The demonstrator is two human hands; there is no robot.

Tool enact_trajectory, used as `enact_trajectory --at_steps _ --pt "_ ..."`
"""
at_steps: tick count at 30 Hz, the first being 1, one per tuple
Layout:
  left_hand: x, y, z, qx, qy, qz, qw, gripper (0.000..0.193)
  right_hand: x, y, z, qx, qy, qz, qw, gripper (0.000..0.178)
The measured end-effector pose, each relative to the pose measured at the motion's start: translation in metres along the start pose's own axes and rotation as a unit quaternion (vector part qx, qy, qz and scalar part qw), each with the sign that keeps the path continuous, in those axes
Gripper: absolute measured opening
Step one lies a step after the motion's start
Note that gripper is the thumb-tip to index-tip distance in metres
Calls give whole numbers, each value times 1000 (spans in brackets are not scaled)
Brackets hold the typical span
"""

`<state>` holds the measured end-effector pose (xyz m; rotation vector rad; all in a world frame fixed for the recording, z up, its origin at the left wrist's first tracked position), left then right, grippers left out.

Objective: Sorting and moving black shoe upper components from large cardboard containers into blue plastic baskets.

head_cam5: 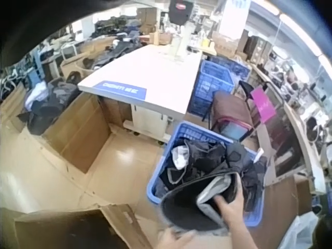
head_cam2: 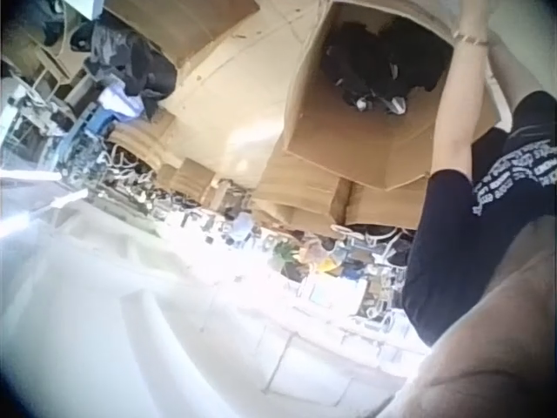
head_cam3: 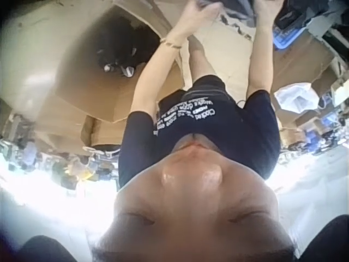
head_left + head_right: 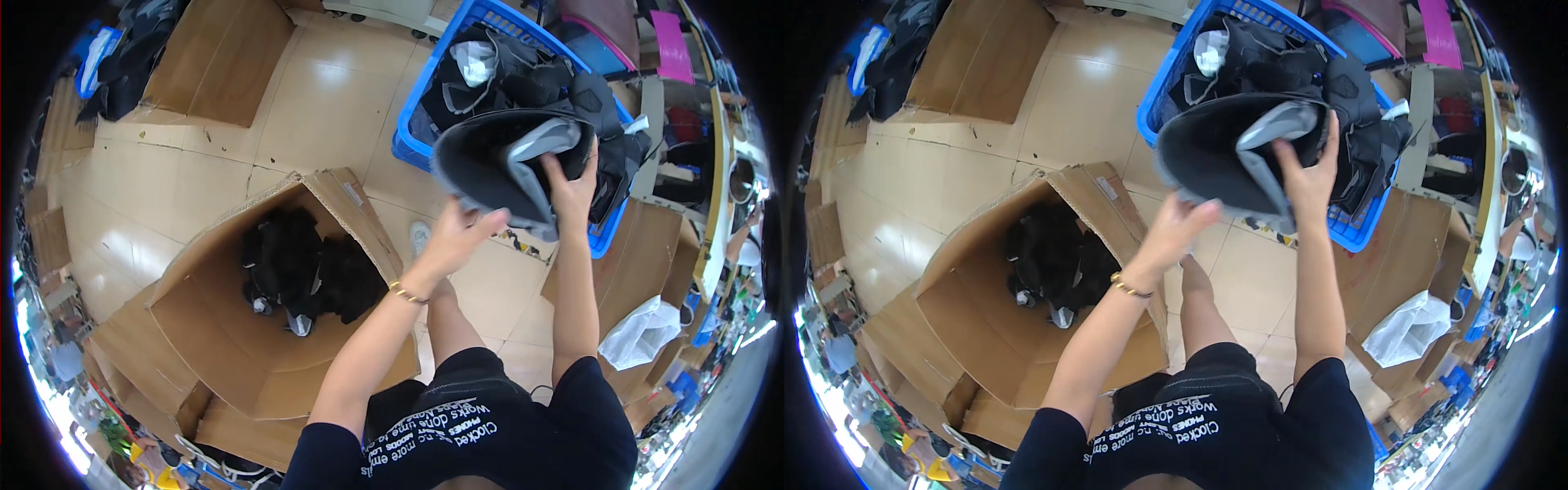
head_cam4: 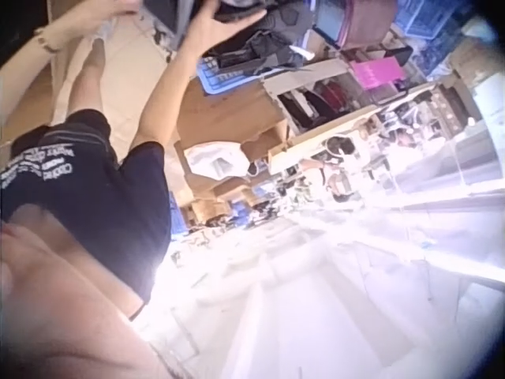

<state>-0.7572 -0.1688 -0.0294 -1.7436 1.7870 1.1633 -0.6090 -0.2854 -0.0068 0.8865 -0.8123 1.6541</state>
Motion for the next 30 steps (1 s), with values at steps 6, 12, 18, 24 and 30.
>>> enact_trajectory --at_steps 6,12,18,24,30 --pt "-2 -41 -42 -82 86 -181 976 45 17 -47 13 38 -204 -55 977 34" --pt "4 -40 65 -310 151 -12 939 26 0 -14 -150 235 220 131 938 49" --pt "-6 66 125 -312 126 -31 941 39 -41 -23 -218 122 428 122 887 65" --pt "86 291 259 -534 112 25 838 33 -27 -64 -178 249 504 180 807 49" --pt "219 500 325 -689 64 282 664 26 128 102 -186 177 -109 163 965 19"
Point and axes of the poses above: each hand's wrist, its own y-axis away from the middle knuckle, its own z-axis out of the back of the hand, x = y × z, the point moved 4 cm from there along -y, towards the middle knuckle, and after that the axes turned 4 degrees about -z, right-handed, at the moved point
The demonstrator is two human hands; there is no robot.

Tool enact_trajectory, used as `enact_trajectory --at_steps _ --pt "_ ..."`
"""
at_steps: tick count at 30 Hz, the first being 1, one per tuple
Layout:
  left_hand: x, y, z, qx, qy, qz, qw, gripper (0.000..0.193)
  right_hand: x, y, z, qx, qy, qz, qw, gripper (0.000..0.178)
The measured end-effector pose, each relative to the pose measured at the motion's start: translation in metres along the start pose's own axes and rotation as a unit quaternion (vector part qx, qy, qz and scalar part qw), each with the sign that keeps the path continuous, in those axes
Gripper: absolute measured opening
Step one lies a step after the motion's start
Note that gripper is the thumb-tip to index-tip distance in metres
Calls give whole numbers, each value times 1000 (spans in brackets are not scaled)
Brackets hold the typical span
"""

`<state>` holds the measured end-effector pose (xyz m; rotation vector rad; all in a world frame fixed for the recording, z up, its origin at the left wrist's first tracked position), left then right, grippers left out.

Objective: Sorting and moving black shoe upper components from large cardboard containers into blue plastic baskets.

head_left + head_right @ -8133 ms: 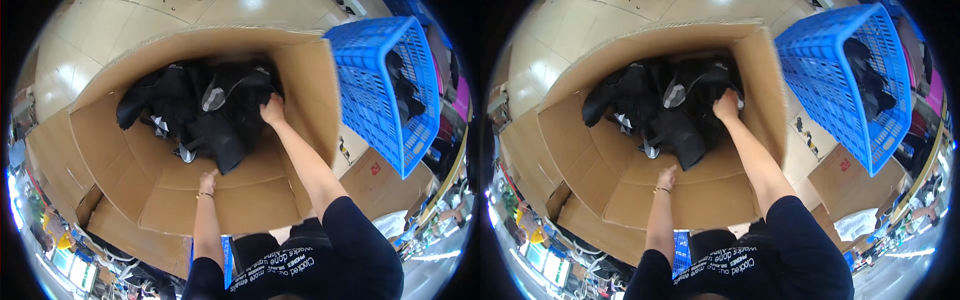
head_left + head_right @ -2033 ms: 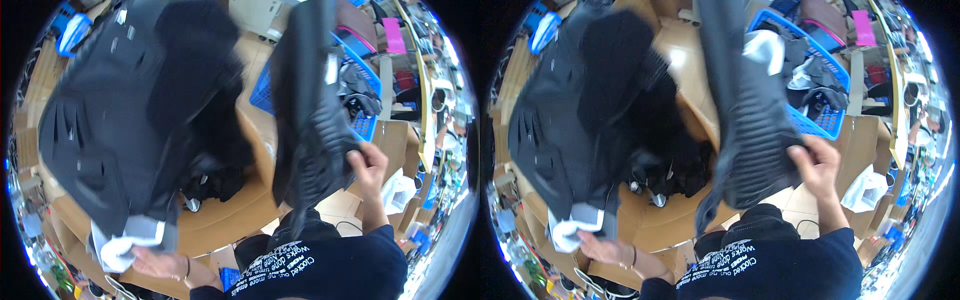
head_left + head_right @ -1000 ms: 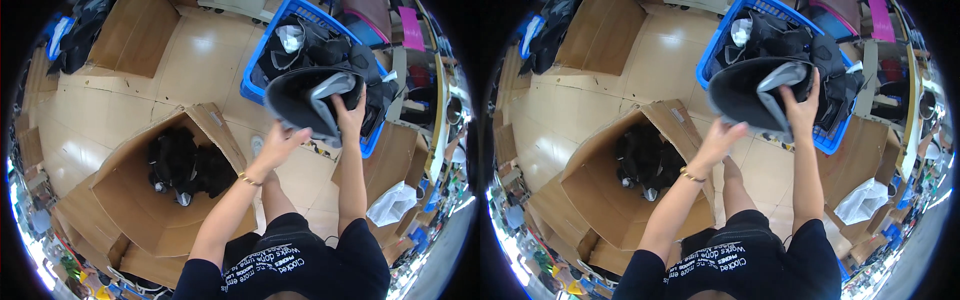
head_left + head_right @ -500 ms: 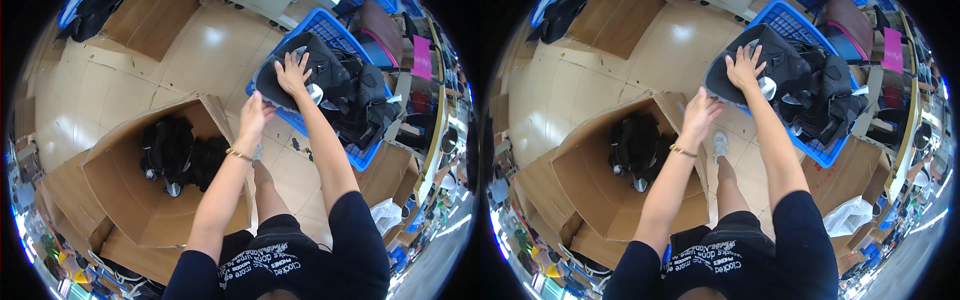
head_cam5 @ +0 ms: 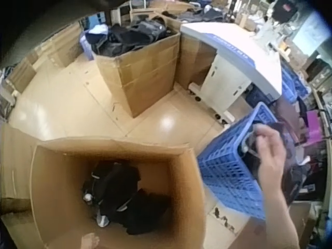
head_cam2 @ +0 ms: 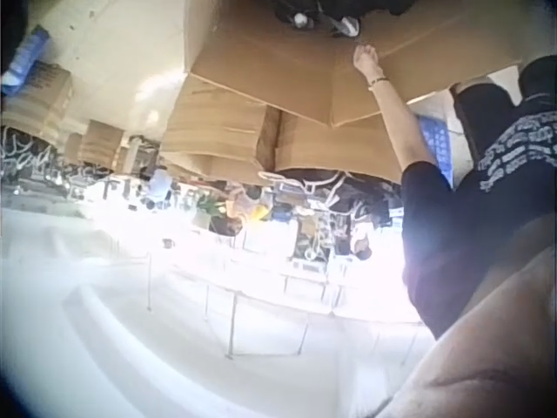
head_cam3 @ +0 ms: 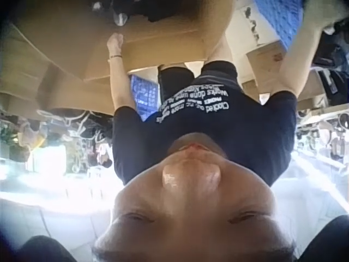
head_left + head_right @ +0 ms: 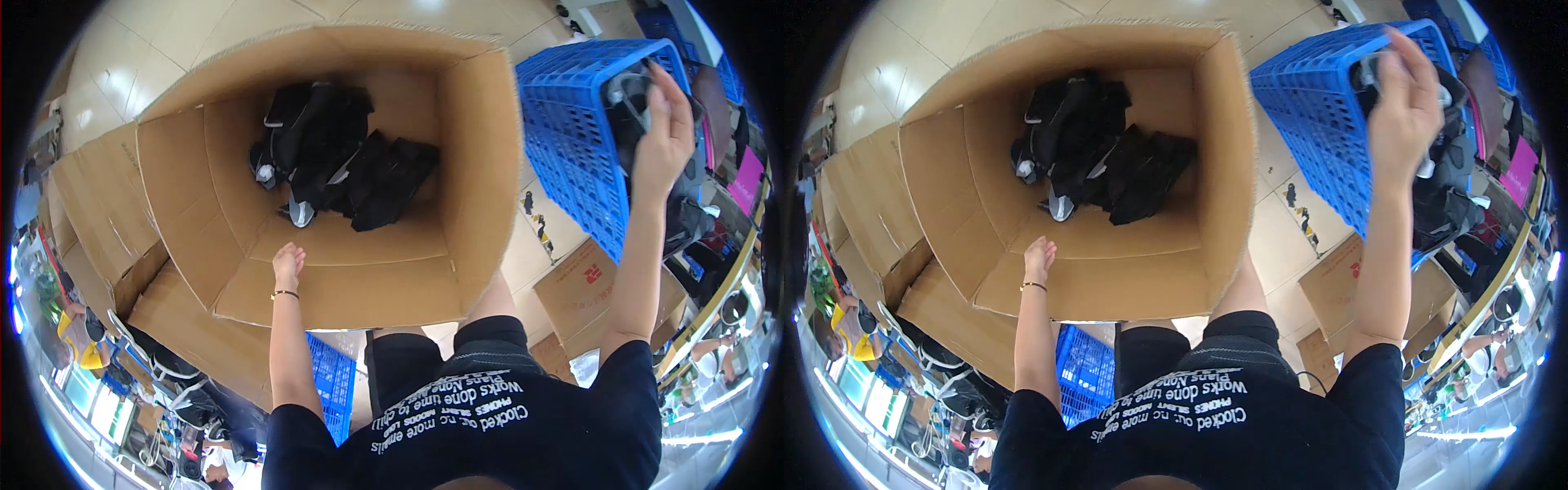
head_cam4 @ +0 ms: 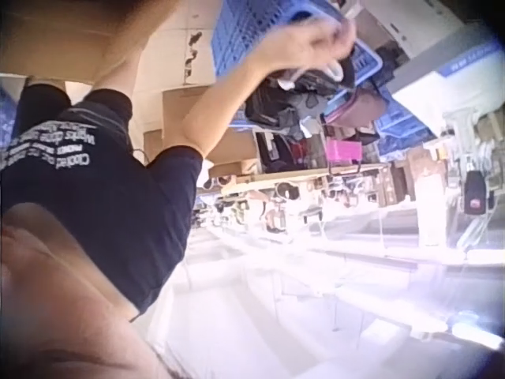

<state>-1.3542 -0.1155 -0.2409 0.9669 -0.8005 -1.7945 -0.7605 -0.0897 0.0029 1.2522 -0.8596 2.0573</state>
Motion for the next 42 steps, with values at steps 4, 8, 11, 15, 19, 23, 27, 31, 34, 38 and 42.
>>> enact_trajectory --at_steps 4,8,11,15,19,23,27,31,34,38,42 --pt "38 -52 8 -4 -43 25 999 27 -31 106 -157 357 33 -109 927 16" --pt "41 -95 -48 73 -20 8 997 31 -196 215 -254 508 152 -182 828 26" --pt "55 -126 -102 132 -34 -10 991 36 -321 274 -237 504 329 -251 758 39" --pt "76 -177 -137 144 -34 30 989 53 -389 338 -223 444 362 -348 742 65" --pt "89 -223 -186 156 -48 30 986 69 -434 352 -244 446 320 -421 722 85" --pt "89 -255 -236 152 -52 8 987 44 -461 357 -261 396 275 -473 737 86" --pt "83 -283 -184 18 -183 -147 972 32 -425 370 -292 430 256 -539 677 69" --pt "65 -228 -176 109 -124 -164 972 24 -422 353 -234 459 304 -495 672 56" --pt "44 -187 -94 73 -2 -160 984 23 -355 360 -227 482 273 -442 706 51" --pt "1 -124 14 -43 138 -227 963 28 -260 328 -201 390 254 -433 772 49" --pt "-72 -17 99 -147 7 -391 908 37 -151 284 -157 298 39 -422 856 46"
Point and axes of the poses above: each hand's wrist, its own y-axis away from the middle knuckle, its own z-axis out of the back of the hand, x = y × z, the point moved 4 cm from there along -y, towards the middle knuckle, and after that the axes turned 4 degrees about -z, right-handed, at the moved point
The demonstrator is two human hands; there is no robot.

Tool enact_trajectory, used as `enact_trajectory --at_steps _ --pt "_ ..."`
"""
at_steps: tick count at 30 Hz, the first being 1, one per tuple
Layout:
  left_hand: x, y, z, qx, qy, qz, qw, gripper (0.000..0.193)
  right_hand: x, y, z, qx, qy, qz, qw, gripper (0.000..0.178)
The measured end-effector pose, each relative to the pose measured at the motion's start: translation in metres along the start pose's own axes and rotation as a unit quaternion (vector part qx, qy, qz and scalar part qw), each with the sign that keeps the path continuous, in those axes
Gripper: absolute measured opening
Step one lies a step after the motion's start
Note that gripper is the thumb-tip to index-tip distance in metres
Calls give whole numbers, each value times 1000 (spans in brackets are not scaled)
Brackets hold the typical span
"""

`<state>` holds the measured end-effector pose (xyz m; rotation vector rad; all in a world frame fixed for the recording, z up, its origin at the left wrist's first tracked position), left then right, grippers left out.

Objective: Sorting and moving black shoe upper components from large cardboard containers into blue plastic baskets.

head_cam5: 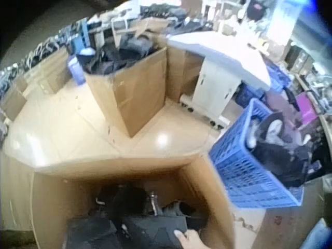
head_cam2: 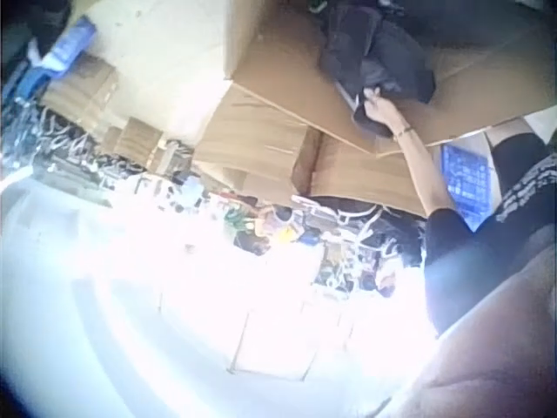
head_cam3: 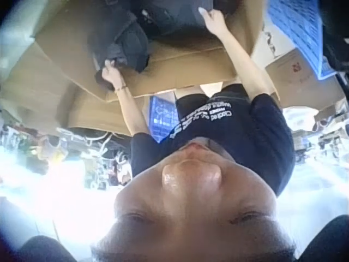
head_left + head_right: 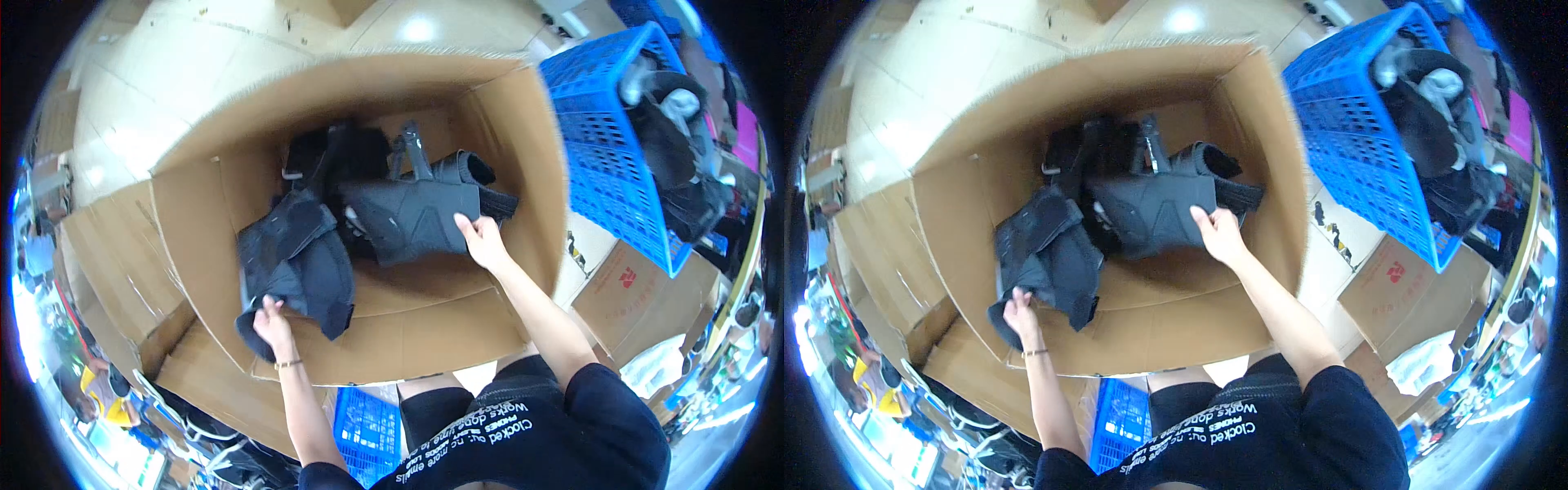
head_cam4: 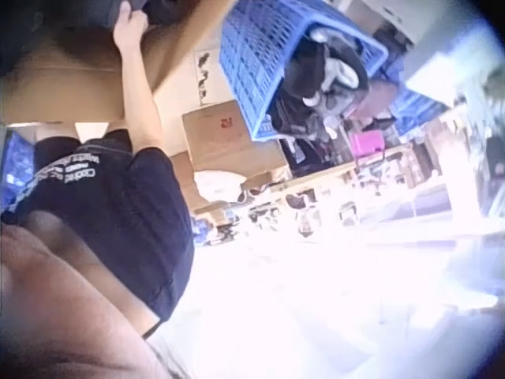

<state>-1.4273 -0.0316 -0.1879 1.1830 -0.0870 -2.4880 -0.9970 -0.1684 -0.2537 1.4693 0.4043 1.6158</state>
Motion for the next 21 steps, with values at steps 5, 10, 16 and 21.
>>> enact_trajectory --at_steps 5,10,16,21 --pt "-175 54 35 -106 -193 -160 962 45 108 117 130 -91 -151 121 977 38" --pt "-329 98 43 -68 1 -259 963 50 142 213 310 -247 -497 224 801 30" --pt "-482 181 -56 112 296 -342 885 26 120 329 429 -307 -568 326 691 38" --pt "-603 302 -181 262 355 -371 817 25 -4 297 496 -345 -717 235 558 18"
Point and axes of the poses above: each hand's wrist, its own y-axis away from the middle knuckle, its own z-axis out of the back of the hand, x = y × z, the point moved 4 cm from there along -y, towards the middle knuckle, and after that the axes turned 4 degrees about -z, right-handed, at the moved point
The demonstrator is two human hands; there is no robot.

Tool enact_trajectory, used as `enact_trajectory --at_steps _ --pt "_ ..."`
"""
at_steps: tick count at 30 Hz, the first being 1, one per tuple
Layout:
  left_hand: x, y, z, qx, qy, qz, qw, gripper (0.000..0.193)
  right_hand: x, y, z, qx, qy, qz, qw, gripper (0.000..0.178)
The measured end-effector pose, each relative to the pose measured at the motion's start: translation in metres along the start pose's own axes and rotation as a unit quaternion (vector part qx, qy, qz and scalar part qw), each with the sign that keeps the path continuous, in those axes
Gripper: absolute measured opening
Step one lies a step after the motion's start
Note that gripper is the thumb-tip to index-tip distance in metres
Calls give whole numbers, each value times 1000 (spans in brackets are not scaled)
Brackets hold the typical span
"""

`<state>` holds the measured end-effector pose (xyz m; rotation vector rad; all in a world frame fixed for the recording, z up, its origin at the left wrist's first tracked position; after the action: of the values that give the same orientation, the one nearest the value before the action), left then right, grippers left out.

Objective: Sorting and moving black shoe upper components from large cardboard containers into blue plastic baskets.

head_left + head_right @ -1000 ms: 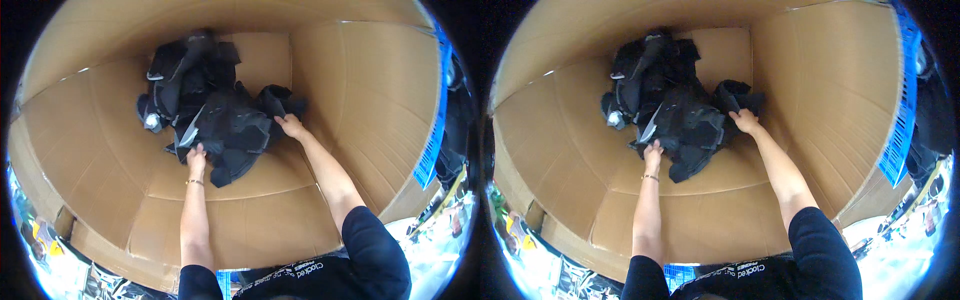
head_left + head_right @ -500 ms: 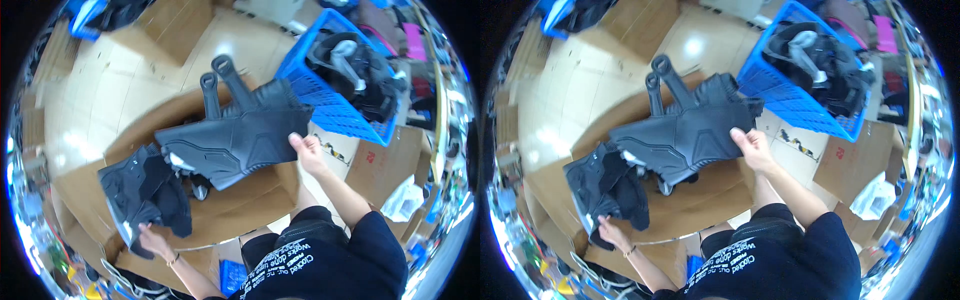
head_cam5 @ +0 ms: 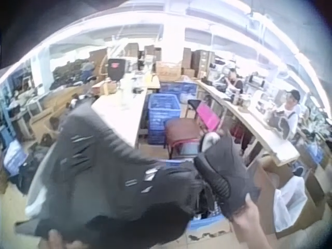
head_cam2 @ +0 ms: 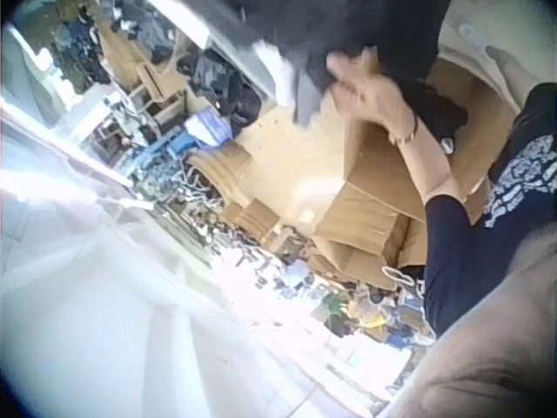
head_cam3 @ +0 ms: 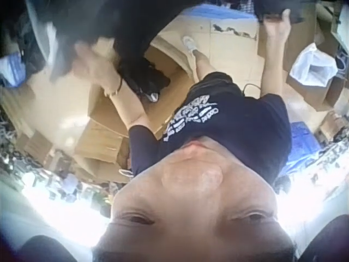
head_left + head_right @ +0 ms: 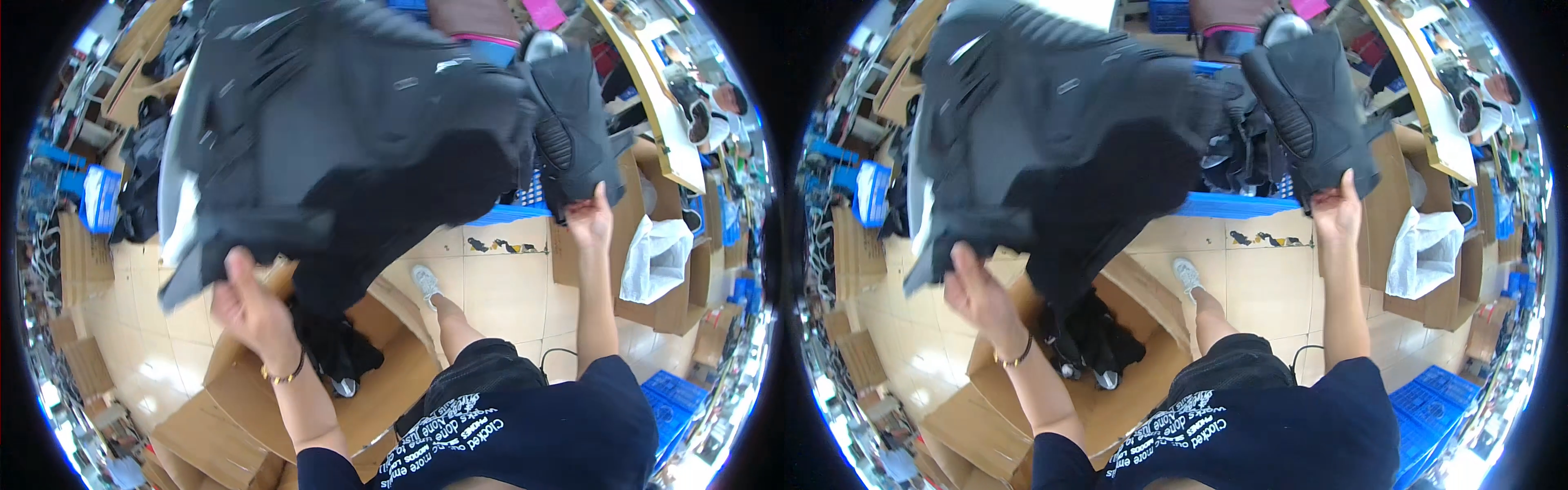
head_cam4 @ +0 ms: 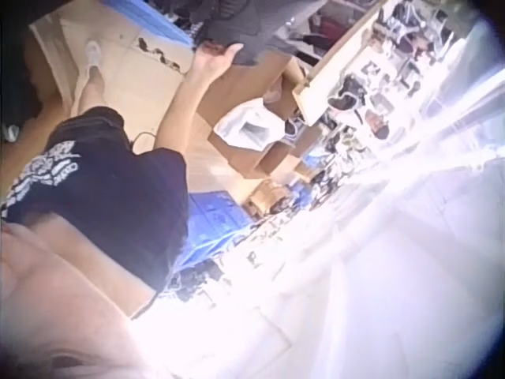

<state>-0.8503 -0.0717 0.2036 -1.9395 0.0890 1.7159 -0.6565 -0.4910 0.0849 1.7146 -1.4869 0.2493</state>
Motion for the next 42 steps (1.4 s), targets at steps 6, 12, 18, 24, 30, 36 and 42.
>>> enact_trajectory --at_steps 6,12,18,24,30,36,42 --pt "70 13 -237 337 -293 -204 871 36 -52 -131 140 -228 -135 -73 961 25" --pt "211 50 -318 442 -468 -170 746 24 -10 -125 197 -286 481 -119 820 40" --pt "191 65 -324 366 -393 -194 821 53 0 -114 61 70 694 224 681 101" --pt "172 156 -322 646 -342 -141 668 86 4 -202 12 -78 718 209 659 87" --pt "262 148 -298 656 -468 -157 571 90 -48 -206 28 -24 699 210 683 81" --pt "221 142 -242 646 -272 -147 698 68 -46 -175 26 -27 694 304 652 91" --pt "213 99 -45 452 -231 18 861 24 -68 -88 -21 -43 693 418 585 70"
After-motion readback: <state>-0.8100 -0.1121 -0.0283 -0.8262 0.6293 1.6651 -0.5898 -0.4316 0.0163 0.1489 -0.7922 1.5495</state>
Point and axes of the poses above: each hand's wrist, its own y-axis away from the middle knuckle, its own z-axis out of the back of the hand, x = y × z, the point moved 4 cm from there along -y, towards the middle knuckle, and after that the axes turned 4 degrees about -z, right-handed, at the moved point
